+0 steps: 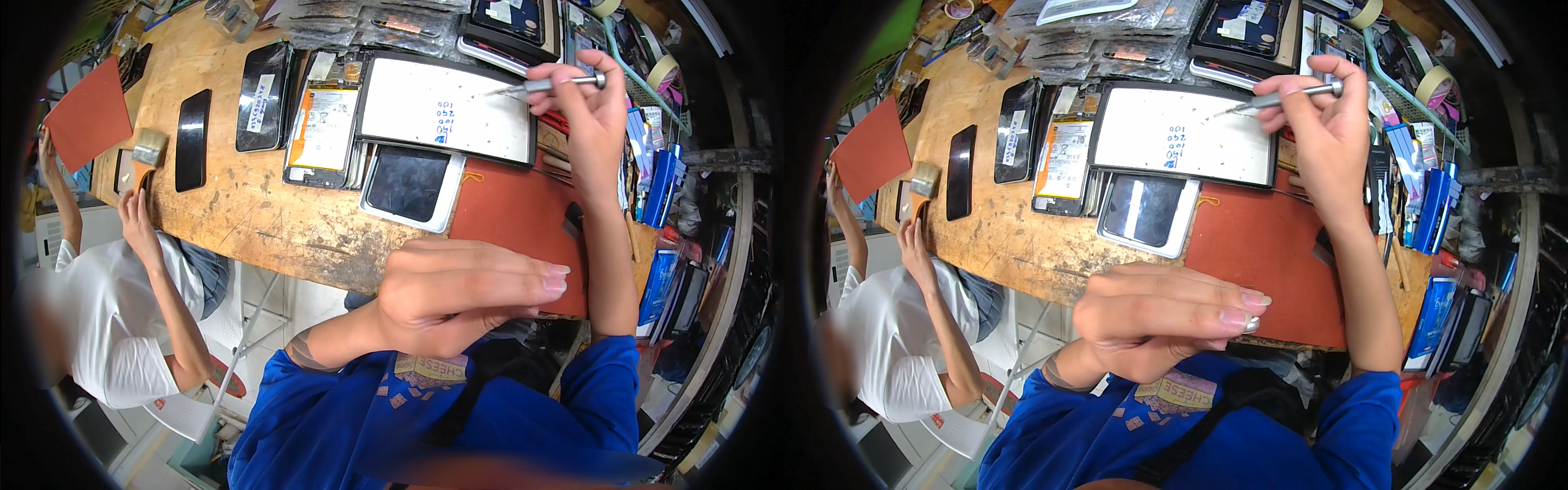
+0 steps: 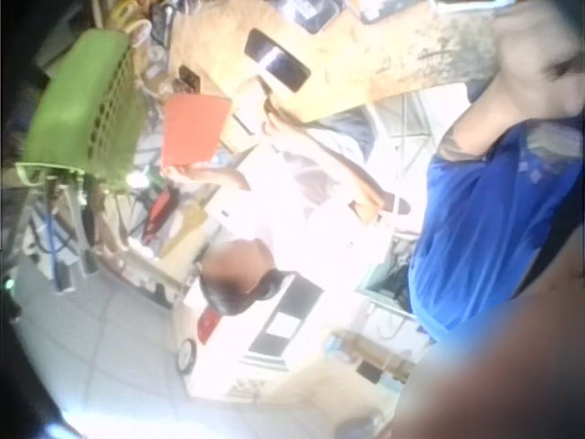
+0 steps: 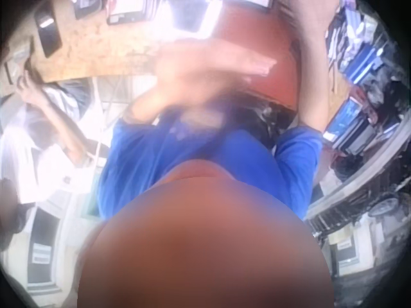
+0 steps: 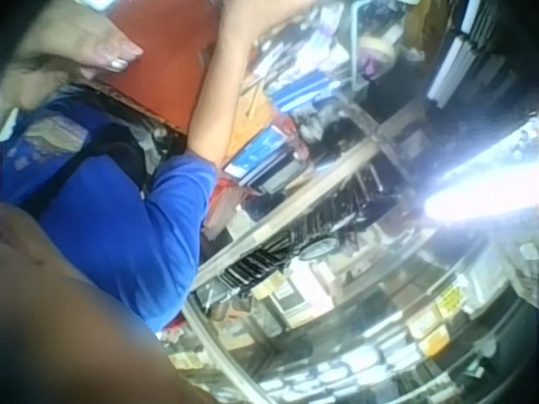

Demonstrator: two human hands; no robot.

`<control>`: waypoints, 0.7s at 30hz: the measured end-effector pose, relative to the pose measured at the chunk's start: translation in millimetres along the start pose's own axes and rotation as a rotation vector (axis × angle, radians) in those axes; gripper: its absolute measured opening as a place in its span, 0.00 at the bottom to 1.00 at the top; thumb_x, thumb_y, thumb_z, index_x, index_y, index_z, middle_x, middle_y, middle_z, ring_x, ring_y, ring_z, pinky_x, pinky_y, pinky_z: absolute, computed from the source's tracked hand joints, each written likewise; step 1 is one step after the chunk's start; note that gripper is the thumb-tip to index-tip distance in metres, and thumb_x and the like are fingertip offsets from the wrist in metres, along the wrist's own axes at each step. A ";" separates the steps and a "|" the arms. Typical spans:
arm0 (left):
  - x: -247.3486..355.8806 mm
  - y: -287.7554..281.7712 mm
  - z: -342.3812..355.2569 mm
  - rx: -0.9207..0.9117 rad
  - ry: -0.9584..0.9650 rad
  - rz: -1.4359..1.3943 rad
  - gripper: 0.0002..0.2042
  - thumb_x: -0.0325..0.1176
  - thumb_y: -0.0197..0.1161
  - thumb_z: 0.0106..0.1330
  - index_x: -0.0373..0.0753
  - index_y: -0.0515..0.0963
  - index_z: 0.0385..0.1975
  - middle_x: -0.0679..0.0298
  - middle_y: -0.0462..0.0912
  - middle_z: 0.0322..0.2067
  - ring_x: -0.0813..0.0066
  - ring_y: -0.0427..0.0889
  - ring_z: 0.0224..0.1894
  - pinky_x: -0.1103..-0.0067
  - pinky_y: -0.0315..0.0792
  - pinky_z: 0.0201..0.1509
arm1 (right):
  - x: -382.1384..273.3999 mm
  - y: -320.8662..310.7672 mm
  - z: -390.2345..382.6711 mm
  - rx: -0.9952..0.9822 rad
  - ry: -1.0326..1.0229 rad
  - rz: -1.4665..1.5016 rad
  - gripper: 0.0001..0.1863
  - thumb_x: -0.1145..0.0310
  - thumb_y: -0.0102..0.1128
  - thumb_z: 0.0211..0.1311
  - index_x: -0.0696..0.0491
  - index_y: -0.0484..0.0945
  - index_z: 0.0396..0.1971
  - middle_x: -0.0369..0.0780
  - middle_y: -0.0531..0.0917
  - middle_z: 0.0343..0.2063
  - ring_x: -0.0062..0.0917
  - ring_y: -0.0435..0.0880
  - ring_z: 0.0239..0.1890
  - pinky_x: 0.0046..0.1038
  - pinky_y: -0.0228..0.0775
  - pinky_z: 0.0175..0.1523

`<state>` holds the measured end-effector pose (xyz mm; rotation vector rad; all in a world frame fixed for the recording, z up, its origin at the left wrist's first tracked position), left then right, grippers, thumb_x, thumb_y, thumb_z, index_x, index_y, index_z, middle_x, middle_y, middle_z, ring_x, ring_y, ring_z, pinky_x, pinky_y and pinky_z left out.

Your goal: The person disassembles a white smartphone, removes the battery, and then reassembles it by reconnecting internal components and securing the screen. They use a metal prying tool and a screwdriver to open the device and tighten screws. The phone is powered on and tested at the end.

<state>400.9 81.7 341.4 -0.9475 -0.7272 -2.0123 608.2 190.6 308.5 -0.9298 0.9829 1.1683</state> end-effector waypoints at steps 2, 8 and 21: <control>0.7 1.6 -0.6 0.005 0.009 0.001 0.18 0.13 0.76 0.56 0.29 0.89 0.48 0.50 0.94 0.45 0.53 0.95 0.46 0.67 0.90 0.48 | -15.3 -7.8 0.8 0.030 -0.012 -0.075 0.16 0.68 0.55 0.86 0.59 0.63 0.61 0.45 0.88 0.35 0.24 0.87 0.34 0.26 0.80 0.42; 0.0 9.5 -3.0 -0.006 0.020 -0.012 0.17 0.14 0.77 0.57 0.29 0.89 0.47 0.50 0.94 0.45 0.54 0.96 0.46 0.67 0.90 0.49 | -27.7 34.6 7.7 -0.419 -0.237 -0.709 0.07 0.78 0.64 0.67 0.53 0.85 0.42 0.42 0.85 0.25 0.42 0.88 0.29 0.37 0.78 0.38; -10.7 15.2 2.3 -0.048 -0.049 -0.107 0.17 0.13 0.78 0.55 0.27 0.88 0.46 0.42 0.93 0.43 0.48 0.95 0.48 0.62 0.91 0.51 | 4.4 64.2 12.2 -0.676 -0.544 -0.821 0.18 0.86 0.66 0.49 0.54 0.90 0.41 0.38 0.88 0.40 0.38 0.90 0.42 0.36 0.84 0.45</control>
Point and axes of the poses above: each hand's wrist, its own z-axis towards the middle knuckle, its own y-axis out of the palm, x = y × z, the point moved 8 cm from there along z, towards the middle knuckle
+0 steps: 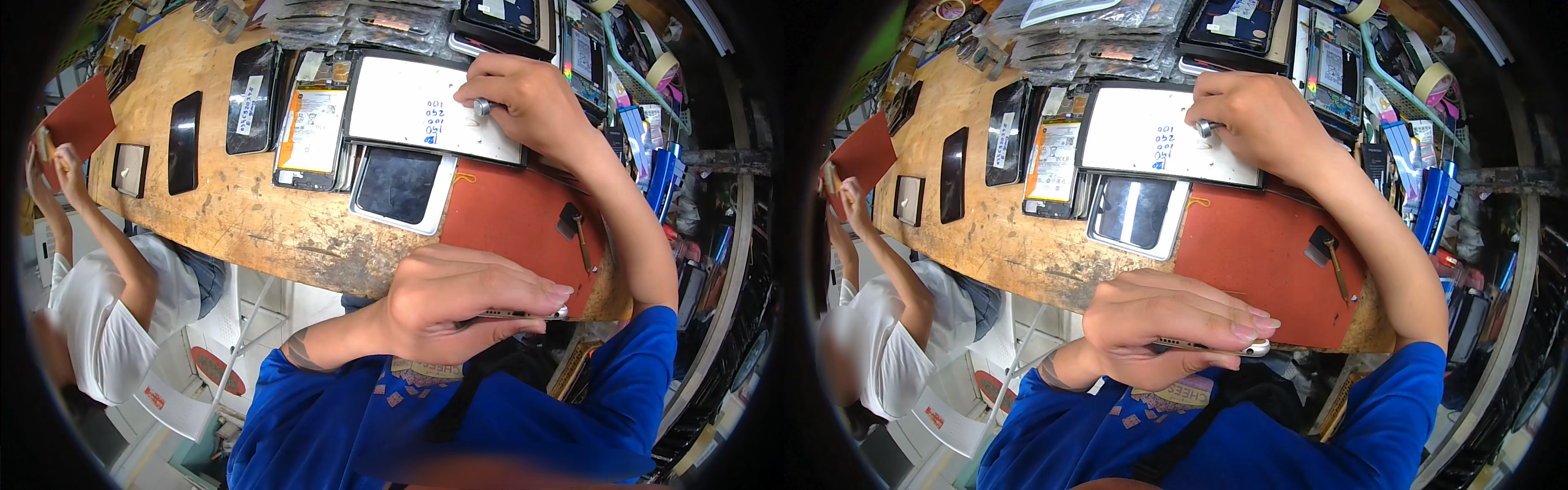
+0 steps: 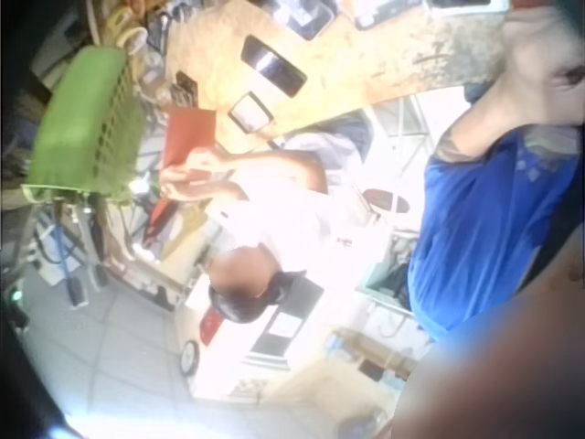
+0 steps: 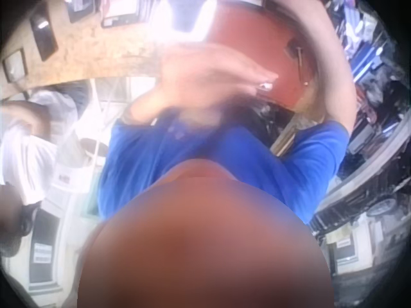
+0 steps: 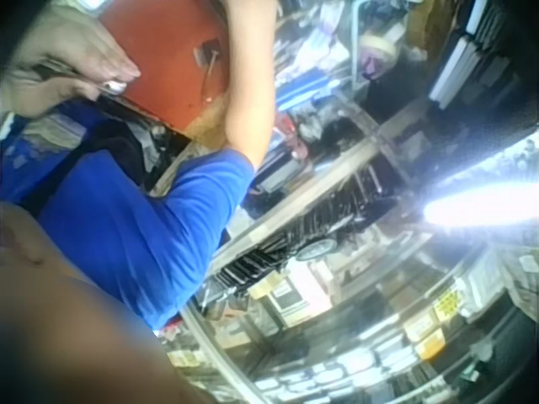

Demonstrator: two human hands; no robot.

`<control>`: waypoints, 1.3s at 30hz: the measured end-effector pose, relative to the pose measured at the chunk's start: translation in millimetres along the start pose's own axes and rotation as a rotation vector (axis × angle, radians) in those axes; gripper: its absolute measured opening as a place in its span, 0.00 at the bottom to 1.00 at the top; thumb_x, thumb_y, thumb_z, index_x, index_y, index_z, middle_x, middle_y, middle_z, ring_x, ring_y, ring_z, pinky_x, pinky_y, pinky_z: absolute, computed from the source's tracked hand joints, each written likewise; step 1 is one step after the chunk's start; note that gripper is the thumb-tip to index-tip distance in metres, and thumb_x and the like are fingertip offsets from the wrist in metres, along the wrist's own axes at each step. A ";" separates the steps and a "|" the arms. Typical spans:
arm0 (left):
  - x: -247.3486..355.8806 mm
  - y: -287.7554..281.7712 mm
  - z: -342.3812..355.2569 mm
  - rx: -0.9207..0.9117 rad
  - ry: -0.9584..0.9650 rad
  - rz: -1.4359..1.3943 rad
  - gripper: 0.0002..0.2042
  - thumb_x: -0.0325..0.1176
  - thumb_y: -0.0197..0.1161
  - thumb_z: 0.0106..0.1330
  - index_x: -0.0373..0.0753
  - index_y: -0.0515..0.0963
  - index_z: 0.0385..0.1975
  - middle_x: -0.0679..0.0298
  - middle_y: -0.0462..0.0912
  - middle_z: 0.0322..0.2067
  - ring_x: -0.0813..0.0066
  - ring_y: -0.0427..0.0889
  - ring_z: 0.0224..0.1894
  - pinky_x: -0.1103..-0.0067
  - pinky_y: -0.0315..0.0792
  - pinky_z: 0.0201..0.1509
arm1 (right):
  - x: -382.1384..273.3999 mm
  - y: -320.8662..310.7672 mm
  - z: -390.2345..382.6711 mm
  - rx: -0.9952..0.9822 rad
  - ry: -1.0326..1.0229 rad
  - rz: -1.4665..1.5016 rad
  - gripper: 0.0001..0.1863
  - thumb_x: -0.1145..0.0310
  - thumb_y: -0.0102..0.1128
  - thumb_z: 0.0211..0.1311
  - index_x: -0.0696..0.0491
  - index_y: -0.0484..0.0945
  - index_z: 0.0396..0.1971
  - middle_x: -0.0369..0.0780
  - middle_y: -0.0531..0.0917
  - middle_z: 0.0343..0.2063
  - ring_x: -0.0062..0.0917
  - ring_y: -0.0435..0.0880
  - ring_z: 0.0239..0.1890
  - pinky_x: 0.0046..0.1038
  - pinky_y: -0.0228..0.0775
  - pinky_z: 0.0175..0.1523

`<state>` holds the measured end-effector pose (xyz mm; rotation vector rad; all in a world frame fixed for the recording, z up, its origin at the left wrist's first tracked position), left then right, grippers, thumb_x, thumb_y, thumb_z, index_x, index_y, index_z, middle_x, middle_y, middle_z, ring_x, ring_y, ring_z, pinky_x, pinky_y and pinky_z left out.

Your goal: The person disassembles a white smartphone, removes the battery, and then reassembles it by reconnecting internal components and securing the screen. They use a metal prying tool and a screwdriver to open the device and tighten screws. The phone is powered on and tested at the end.

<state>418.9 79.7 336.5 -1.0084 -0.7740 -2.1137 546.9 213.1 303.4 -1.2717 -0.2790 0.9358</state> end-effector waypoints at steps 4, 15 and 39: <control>-0.8 1.9 -0.3 -0.006 0.011 0.021 0.17 0.14 0.79 0.56 0.27 0.87 0.47 0.42 0.93 0.43 0.49 0.96 0.47 0.63 0.91 0.51 | -9.4 3.1 -0.1 -0.009 -0.100 -0.141 0.14 0.81 0.65 0.54 0.53 0.88 0.41 0.38 0.86 0.40 0.38 0.90 0.40 0.37 0.83 0.41; -5.3 6.7 -1.9 0.075 -0.138 0.208 0.12 0.18 0.77 0.64 0.30 0.87 0.47 0.52 0.94 0.45 0.65 0.96 0.45 0.75 0.89 0.47 | -46.4 -66.3 -8.4 0.311 -0.016 0.067 0.06 0.81 0.68 0.64 0.58 0.84 0.39 0.40 0.86 0.37 0.31 0.87 0.34 0.30 0.77 0.36; 5.9 56.8 7.0 0.078 -0.050 0.608 0.11 0.21 0.79 0.64 0.33 0.83 0.42 0.58 0.92 0.34 0.71 0.93 0.31 0.78 0.83 0.29 | -141.4 -137.4 -129.6 0.209 0.370 0.073 0.08 0.81 0.75 0.58 0.58 0.89 0.38 0.43 0.88 0.32 0.32 0.90 0.33 0.29 0.79 0.36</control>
Point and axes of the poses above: each hand's wrist, its own z-axis towards the middle knuckle, its own y-axis out of the palm, x = y × z, the point moved 8 cm from there along z, towards the middle knuckle
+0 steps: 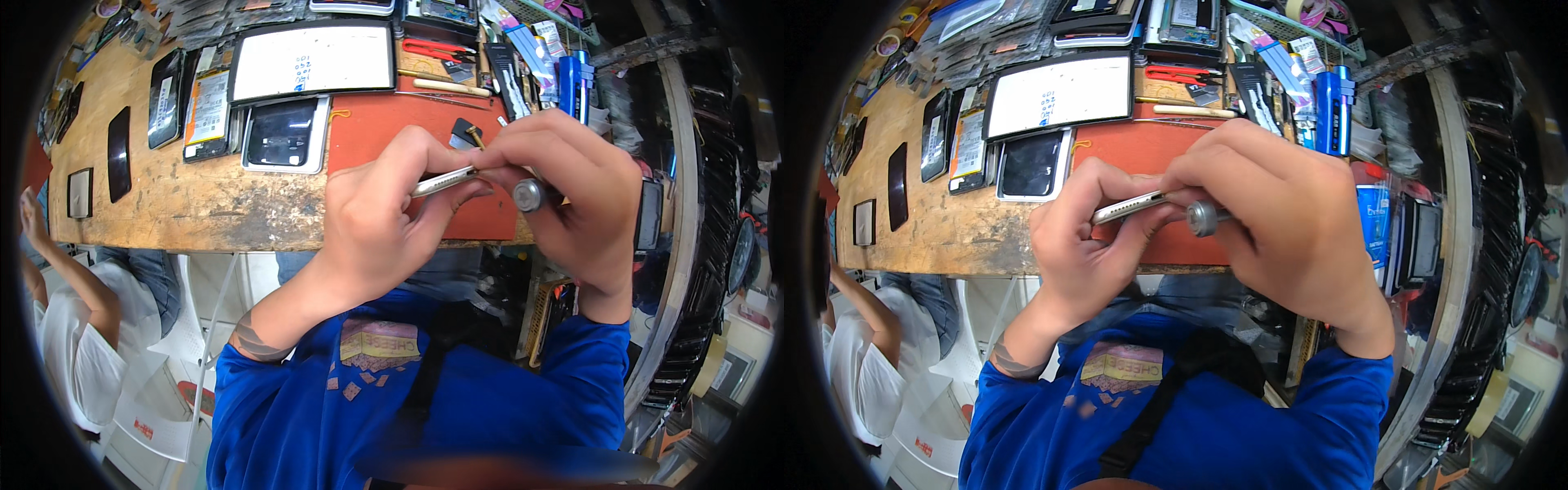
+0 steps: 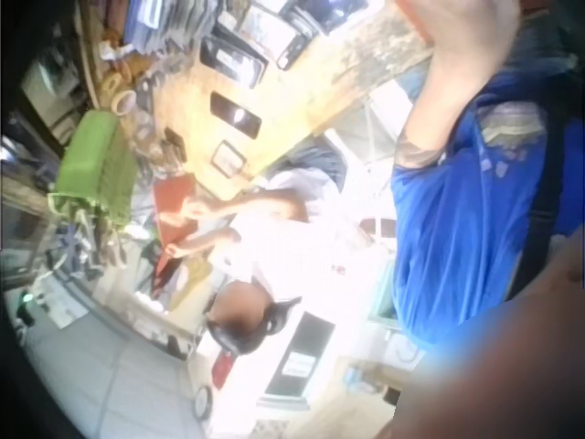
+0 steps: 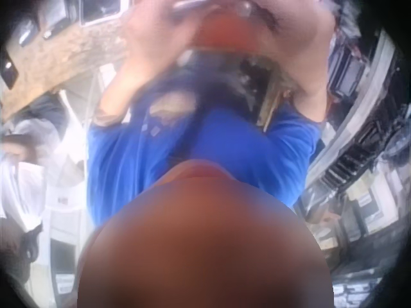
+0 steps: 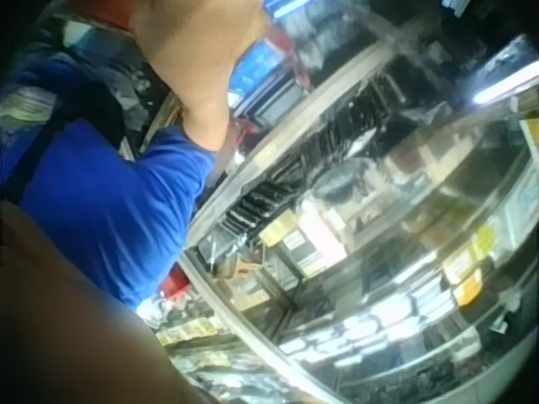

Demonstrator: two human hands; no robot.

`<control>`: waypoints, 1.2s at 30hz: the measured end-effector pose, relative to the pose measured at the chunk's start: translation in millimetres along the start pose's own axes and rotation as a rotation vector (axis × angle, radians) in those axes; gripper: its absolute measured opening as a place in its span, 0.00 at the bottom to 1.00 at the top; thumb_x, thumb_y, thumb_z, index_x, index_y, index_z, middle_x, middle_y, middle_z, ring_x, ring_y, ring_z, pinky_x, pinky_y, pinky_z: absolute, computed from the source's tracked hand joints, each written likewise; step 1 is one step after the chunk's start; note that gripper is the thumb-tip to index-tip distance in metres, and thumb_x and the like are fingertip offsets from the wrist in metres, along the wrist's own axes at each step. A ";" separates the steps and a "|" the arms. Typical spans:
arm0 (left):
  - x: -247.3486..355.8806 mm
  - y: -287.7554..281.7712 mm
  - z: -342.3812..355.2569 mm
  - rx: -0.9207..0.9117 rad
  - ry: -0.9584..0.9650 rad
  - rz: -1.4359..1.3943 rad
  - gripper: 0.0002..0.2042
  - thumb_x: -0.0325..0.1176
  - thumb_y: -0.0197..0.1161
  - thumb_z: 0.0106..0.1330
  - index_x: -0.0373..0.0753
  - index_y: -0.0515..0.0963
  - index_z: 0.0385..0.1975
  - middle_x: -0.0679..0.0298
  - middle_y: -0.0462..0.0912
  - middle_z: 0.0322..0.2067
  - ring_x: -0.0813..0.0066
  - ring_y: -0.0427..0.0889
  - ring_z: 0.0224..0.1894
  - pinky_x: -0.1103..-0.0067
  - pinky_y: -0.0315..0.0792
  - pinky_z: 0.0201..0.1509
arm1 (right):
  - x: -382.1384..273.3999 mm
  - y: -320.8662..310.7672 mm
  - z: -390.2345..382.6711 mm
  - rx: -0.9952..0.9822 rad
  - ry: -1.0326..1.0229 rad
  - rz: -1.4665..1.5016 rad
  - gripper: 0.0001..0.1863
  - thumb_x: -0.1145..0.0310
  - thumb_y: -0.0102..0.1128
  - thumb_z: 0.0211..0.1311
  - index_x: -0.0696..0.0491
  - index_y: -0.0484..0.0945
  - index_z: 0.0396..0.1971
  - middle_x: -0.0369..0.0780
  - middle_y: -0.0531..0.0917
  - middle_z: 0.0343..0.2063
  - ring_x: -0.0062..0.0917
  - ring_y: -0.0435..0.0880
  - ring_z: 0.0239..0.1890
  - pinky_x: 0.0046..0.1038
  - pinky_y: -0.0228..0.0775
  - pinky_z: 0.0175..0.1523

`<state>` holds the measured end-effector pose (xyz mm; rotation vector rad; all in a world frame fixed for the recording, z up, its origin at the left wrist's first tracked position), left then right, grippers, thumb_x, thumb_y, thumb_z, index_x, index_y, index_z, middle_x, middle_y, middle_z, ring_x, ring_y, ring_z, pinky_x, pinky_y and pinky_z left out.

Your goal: The person disassembles a white smartphone, removes the battery, and then reassembles it by reconnecting internal components and securing the screen. They use a metal prying tool and a screwdriver to open the device and tighten screws. The phone is powered on and tested at the end.

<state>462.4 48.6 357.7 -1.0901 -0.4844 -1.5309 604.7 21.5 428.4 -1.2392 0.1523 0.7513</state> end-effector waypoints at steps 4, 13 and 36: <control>2.1 -0.5 0.3 0.023 0.048 -0.018 0.11 0.20 0.79 0.64 0.33 0.83 0.41 0.58 0.93 0.34 0.71 0.94 0.33 0.78 0.84 0.32 | -7.6 -2.2 -4.4 -0.021 -0.031 -0.133 0.09 0.79 0.76 0.58 0.56 0.89 0.39 0.42 0.88 0.32 0.33 0.90 0.32 0.29 0.80 0.33; 1.7 4.2 -0.8 0.032 0.046 -0.035 0.09 0.19 0.79 0.64 0.31 0.85 0.40 0.64 0.88 0.31 0.83 0.87 0.31 0.84 0.76 0.31 | -13.9 -2.4 -4.2 -0.098 -0.049 -0.255 0.10 0.77 0.77 0.57 0.55 0.89 0.40 0.41 0.88 0.31 0.32 0.89 0.29 0.29 0.79 0.30; -24.4 -25.7 -2.6 0.041 -0.177 -0.379 0.08 0.19 0.74 0.68 0.31 0.90 0.45 0.58 0.95 0.42 0.77 0.94 0.44 0.81 0.85 0.50 | 3.2 -24.3 31.9 0.298 -0.256 0.546 0.20 0.58 0.45 0.91 0.61 0.67 0.62 0.41 0.84 0.27 0.15 0.76 0.23 0.18 0.69 0.28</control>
Point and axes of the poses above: each hand's wrist, its own z-axis towards the middle knuckle, its own y-axis out of the palm, x = y × z, the point moved 8 cm from there along z, towards the middle knuckle
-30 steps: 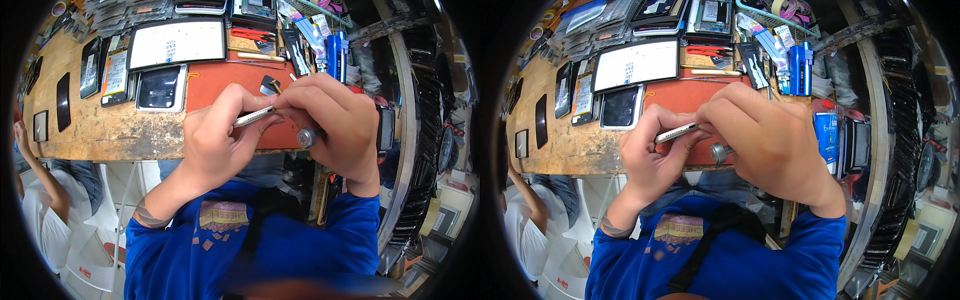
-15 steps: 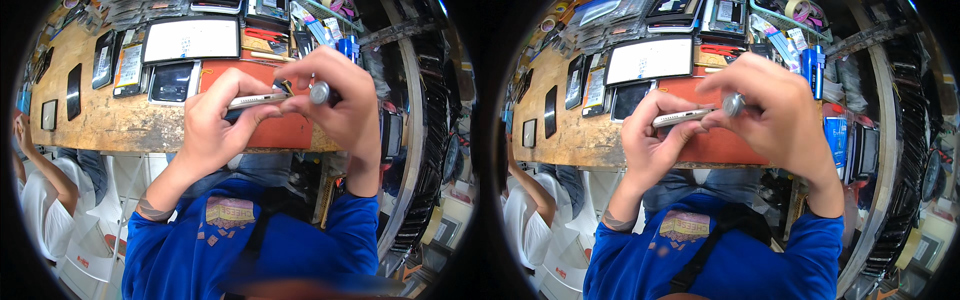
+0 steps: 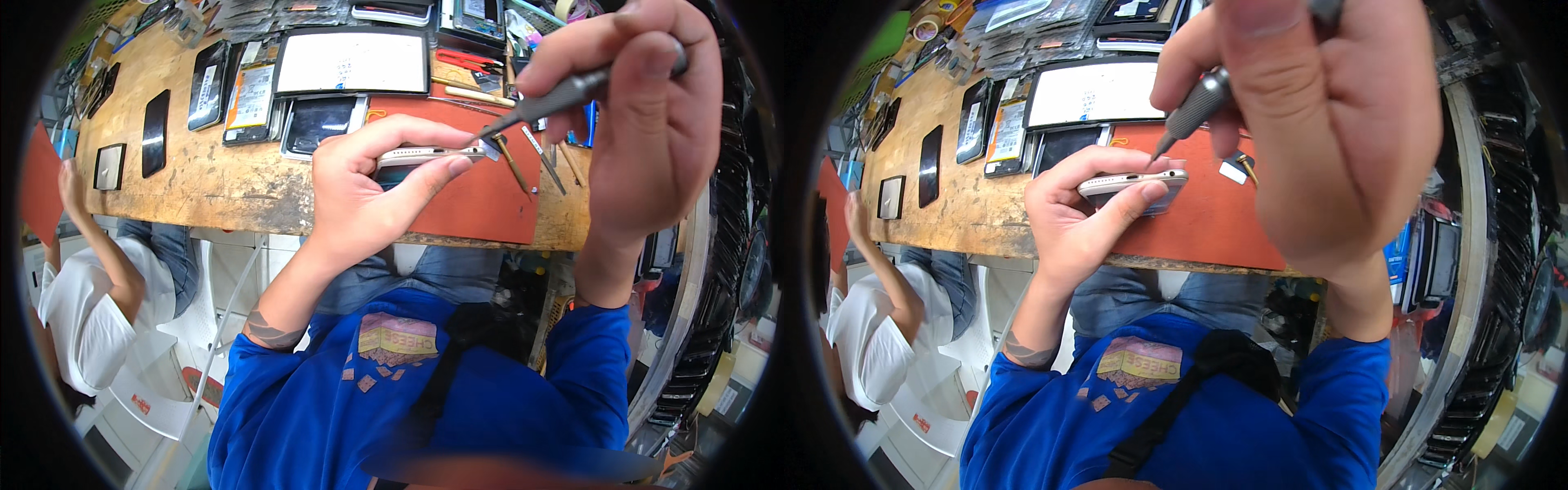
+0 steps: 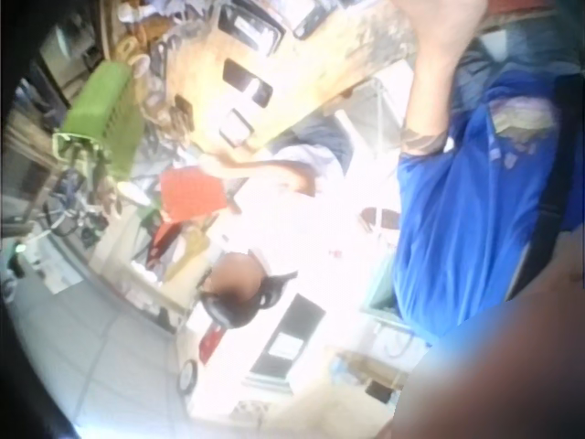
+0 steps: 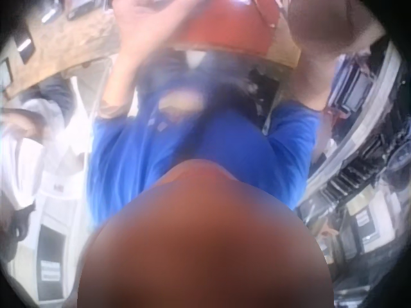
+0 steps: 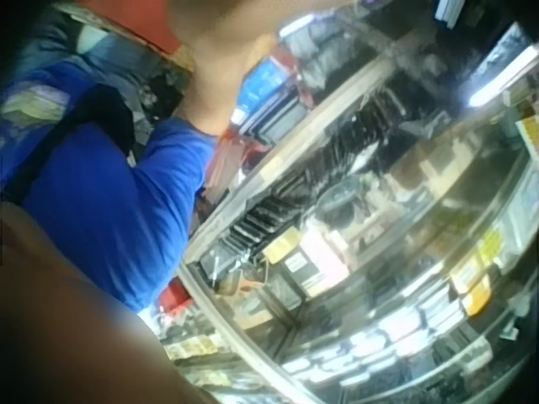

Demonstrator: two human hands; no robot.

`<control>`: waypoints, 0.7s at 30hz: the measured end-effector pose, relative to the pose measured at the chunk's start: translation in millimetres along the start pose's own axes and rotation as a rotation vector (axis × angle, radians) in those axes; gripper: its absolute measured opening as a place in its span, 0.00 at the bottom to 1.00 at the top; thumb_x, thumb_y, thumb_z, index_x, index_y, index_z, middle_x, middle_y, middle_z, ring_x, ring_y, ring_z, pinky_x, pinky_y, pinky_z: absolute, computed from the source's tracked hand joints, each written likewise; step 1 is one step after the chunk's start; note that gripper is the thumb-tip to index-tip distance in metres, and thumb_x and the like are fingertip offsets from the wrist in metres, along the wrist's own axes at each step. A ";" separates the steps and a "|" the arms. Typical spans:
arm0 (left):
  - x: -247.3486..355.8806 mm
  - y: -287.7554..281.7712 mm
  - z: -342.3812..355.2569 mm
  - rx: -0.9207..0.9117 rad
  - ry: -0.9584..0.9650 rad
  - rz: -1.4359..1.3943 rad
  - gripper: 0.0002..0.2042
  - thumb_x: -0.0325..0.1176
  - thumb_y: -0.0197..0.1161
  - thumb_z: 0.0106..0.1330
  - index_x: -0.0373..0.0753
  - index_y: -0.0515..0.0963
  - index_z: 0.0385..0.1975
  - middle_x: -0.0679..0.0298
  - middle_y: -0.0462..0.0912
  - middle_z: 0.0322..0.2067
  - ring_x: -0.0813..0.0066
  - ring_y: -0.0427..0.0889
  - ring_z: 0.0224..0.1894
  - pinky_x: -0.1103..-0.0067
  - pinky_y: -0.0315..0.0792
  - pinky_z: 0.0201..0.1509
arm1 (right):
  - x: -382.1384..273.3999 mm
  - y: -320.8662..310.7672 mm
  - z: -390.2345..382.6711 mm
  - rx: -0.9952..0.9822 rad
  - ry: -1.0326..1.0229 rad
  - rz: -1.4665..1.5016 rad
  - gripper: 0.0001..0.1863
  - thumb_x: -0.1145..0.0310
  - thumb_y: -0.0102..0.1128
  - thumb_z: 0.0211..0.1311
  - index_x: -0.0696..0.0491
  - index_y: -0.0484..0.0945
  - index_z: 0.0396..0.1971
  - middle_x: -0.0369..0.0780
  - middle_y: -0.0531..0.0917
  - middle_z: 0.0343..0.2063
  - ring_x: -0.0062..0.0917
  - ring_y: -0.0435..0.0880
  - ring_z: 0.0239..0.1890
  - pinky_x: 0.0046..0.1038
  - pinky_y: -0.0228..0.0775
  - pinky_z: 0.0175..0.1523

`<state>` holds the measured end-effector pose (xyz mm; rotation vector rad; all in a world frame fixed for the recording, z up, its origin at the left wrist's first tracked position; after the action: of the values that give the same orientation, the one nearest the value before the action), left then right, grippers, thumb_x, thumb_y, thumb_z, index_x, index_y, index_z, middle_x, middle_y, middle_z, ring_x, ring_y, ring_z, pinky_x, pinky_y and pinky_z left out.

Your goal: The person disassembles a white smartphone, removes the battery, and then reassembles it by reconnecting internal components and securing the screen. They use a metal prying tool and a screwdriver to open the device and tighten screws. The phone is powered on and tested at the end.

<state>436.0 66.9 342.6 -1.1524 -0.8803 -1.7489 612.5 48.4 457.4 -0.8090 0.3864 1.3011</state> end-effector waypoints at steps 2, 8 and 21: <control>1.0 -2.7 -0.7 0.000 0.017 0.023 0.08 0.20 0.74 0.69 0.31 0.90 0.45 0.59 0.95 0.41 0.77 0.94 0.44 0.81 0.85 0.50 | -1.2 7.8 -0.4 -0.021 -0.001 -0.035 0.20 0.58 0.44 0.91 0.60 0.66 0.62 0.42 0.84 0.28 0.16 0.77 0.23 0.18 0.70 0.28; -2.8 -7.0 -2.1 -0.028 -0.013 0.003 0.08 0.20 0.74 0.68 0.30 0.90 0.45 0.58 0.95 0.40 0.76 0.94 0.43 0.81 0.86 0.49 | -2.9 14.4 -0.5 -0.047 -0.009 -0.104 0.19 0.56 0.43 0.91 0.59 0.65 0.59 0.44 0.86 0.29 0.16 0.78 0.23 0.18 0.71 0.29; -0.1 -7.5 -2.2 -0.019 0.053 0.001 0.08 0.19 0.75 0.66 0.32 0.91 0.43 0.57 0.95 0.38 0.74 0.94 0.41 0.80 0.86 0.47 | -15.2 18.9 3.1 -0.108 -0.024 -0.231 0.20 0.52 0.41 0.91 0.57 0.63 0.54 0.50 0.90 0.31 0.17 0.81 0.23 0.17 0.73 0.29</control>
<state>428.4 68.0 341.0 -1.1132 -0.8324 -1.7824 590.1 41.0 463.8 -0.9001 0.1979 1.1216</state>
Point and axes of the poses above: each hand's wrist, its own z-axis towards the middle knuckle, its own y-axis out of the palm, x = y × z, the point moved 8 cm from there along z, towards the middle knuckle
